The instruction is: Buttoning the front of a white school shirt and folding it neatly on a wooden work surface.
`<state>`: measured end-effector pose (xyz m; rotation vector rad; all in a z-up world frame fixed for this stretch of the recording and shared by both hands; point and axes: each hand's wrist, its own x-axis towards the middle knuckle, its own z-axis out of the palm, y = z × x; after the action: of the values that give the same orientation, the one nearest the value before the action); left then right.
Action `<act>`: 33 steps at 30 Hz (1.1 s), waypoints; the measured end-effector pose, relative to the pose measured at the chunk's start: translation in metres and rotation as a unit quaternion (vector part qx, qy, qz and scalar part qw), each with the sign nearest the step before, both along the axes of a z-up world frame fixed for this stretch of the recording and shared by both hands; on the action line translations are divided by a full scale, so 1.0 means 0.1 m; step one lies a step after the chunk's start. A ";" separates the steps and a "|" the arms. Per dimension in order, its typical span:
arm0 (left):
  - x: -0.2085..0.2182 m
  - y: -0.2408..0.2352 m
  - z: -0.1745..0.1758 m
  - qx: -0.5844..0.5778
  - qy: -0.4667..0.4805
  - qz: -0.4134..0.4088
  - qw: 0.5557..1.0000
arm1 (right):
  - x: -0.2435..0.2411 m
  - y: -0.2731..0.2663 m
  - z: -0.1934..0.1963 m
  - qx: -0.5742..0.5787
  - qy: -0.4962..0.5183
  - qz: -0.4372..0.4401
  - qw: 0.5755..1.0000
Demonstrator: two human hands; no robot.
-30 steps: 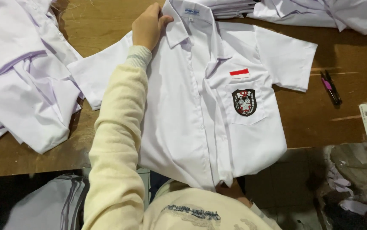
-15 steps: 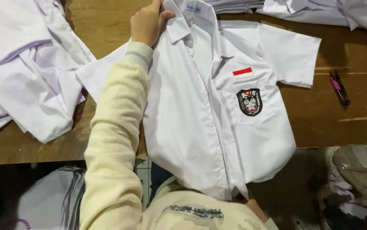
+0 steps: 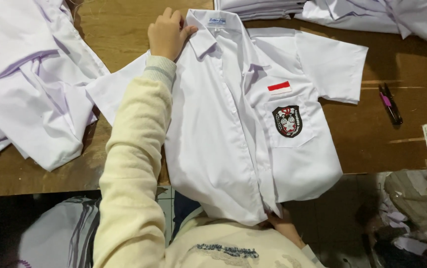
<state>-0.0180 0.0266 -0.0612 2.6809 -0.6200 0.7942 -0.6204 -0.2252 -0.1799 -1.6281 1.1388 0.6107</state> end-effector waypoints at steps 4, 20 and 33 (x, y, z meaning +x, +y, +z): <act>-0.21 0.05 0.47 -0.088 0.139 -0.044 0.985 | 0.02 -0.34 0.24 0.179 -0.164 -0.107 0.964; 0.17 -0.76 0.44 -0.111 0.147 -0.134 0.974 | 0.88 0.16 1.89 -0.325 -0.384 0.194 0.842; -0.19 -0.78 0.61 -0.023 -0.127 -0.202 0.971 | 0.52 0.38 1.17 -0.267 -0.263 0.118 0.920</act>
<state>-0.0373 -0.0514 -0.0001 2.3067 -1.1474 1.0197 -0.5688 -0.1876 -0.0628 -2.2432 0.7387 -0.0280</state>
